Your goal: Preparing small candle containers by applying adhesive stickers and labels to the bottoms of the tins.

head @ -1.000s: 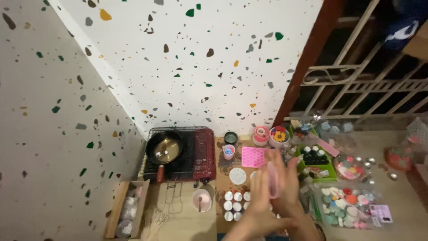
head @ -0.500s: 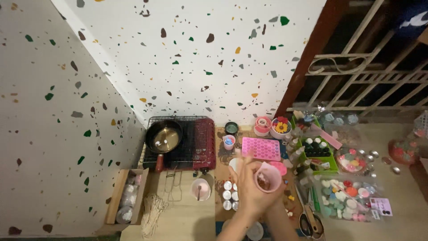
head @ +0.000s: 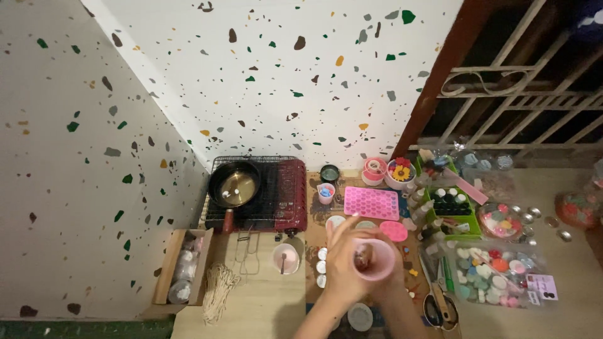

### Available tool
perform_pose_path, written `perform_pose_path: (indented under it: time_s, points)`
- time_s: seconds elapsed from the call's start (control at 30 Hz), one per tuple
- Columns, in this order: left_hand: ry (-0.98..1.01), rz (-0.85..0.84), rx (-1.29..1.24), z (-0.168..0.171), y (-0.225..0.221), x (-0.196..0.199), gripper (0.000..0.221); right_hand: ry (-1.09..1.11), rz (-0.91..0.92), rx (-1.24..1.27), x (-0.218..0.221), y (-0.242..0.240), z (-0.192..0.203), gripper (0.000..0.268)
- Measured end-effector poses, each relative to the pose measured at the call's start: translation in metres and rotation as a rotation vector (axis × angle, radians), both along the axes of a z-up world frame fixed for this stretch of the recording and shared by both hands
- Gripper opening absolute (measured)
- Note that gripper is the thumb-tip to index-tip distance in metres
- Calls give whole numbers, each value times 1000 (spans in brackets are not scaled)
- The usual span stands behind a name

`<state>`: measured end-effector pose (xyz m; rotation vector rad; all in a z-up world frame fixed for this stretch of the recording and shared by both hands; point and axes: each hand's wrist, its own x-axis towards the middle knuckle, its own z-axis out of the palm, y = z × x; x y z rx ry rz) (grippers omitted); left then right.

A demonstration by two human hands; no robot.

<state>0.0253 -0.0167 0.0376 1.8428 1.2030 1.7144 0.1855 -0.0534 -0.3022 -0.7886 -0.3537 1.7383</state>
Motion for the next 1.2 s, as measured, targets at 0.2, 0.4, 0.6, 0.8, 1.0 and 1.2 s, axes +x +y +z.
perform_pose_path:
  time_s: [0.2, 0.4, 0.6, 0.8, 1.0, 1.2]
  points:
    - [-57, 46, 30, 1, -16, 3, 85, 8, 37, -26, 41, 8, 26, 41]
    - [97, -142, -35, 1, -18, -12, 65, 18, 55, -54, 23, 34, 45, 40]
    - [68, -81, -44, -3, -17, -8, 68, 32, 72, -77, 11, 64, 132, 40]
    - [67, -142, -103, 13, -20, -17, 80, 40, 92, -98, -14, 77, 224, 40]
    - [0, -81, -43, -22, 6, -28, 57, 42, 123, -128, -52, 69, 266, 40]
    - [66, 227, 97, -45, 21, 3, 63, 274, 153, 77, -93, 24, 240, 59]
